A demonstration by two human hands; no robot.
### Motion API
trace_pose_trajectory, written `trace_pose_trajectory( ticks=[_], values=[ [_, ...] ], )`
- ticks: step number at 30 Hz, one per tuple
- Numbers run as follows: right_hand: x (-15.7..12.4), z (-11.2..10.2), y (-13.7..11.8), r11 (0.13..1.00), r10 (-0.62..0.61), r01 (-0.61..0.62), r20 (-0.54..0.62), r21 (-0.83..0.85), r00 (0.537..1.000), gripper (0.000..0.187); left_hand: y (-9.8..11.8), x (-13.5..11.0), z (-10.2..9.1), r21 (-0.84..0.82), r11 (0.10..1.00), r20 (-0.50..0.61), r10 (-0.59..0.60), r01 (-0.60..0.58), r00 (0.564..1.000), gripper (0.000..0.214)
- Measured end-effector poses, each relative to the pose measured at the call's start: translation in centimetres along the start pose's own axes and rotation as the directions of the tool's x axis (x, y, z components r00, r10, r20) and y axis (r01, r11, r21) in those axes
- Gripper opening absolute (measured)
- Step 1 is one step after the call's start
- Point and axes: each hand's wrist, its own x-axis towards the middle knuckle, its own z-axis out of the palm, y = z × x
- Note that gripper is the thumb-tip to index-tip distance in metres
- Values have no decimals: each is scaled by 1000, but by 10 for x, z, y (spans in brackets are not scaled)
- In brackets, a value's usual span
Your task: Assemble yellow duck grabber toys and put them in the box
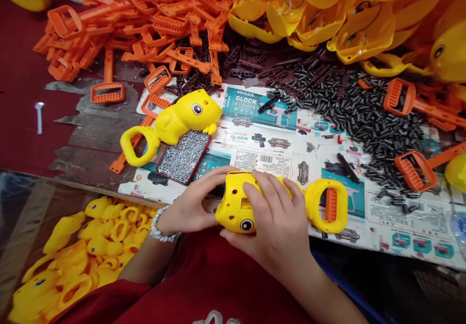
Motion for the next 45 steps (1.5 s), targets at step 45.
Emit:
trace_pose_trajectory(
  ticks=[45],
  values=[
    [-1, -12, 16, 997, 8, 12, -237, 80, 971, 18, 42, 14, 33, -17, 998, -355, -57, 54, 933, 67]
  ],
)
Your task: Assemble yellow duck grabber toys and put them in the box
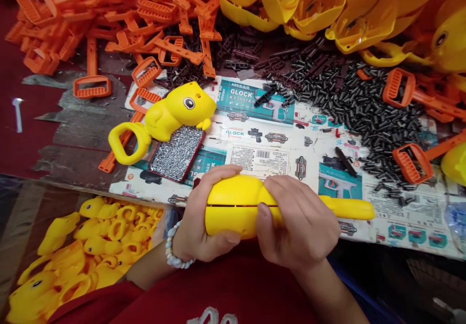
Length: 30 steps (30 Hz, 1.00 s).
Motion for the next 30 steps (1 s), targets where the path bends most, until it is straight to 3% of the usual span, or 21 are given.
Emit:
trace_pose_trajectory(
  ticks=[7, 12, 16, 20, 23, 26, 28, 29, 30],
  values=[
    [-1, 2, -1, 998, 50, -50, -4, 45, 999, 14, -4, 1, 6, 21, 997, -85, 74, -73, 994, 55],
    [-3, 3, 0, 996, 35, -30, -61, 86, 998, 16, -13, 0, 2, -32, 990, 5, 138, -137, 990, 68],
    [-5, 3, 1, 996, -7, 17, -110, 91, 994, 23, -21, 0, -3, 41, 986, 67, 160, -163, 985, 85],
    [-2, 2, 1, 999, 36, -36, -31, -26, 999, 30, -22, 3, -1, 107, 943, -32, 319, -314, 947, 68],
    [2, 2, 5, 1000, 17, -17, -3, 1, 1000, 22, -20, 1, 0, 133, 937, -48, 332, -324, 942, 63],
    [4, 1, 9, 989, 13, -1, -82, 145, 997, 22, -22, -1, -1, 87, 977, -31, 196, -192, 980, 64],
    [3, -1, 6, 972, 45, 23, -281, 234, 959, 27, -24, 0, -1, -114, 994, -109, -18, 6, 994, 61],
    [2, -1, 2, 965, 69, 41, -403, 257, 913, 31, -24, 2, 0, -284, 952, -168, -163, 111, 972, 60],
    [1, 1, -3, 964, 91, 48, -493, 262, 865, 35, -23, 4, 2, -470, 864, -222, -314, 181, 923, 60]
  ],
)
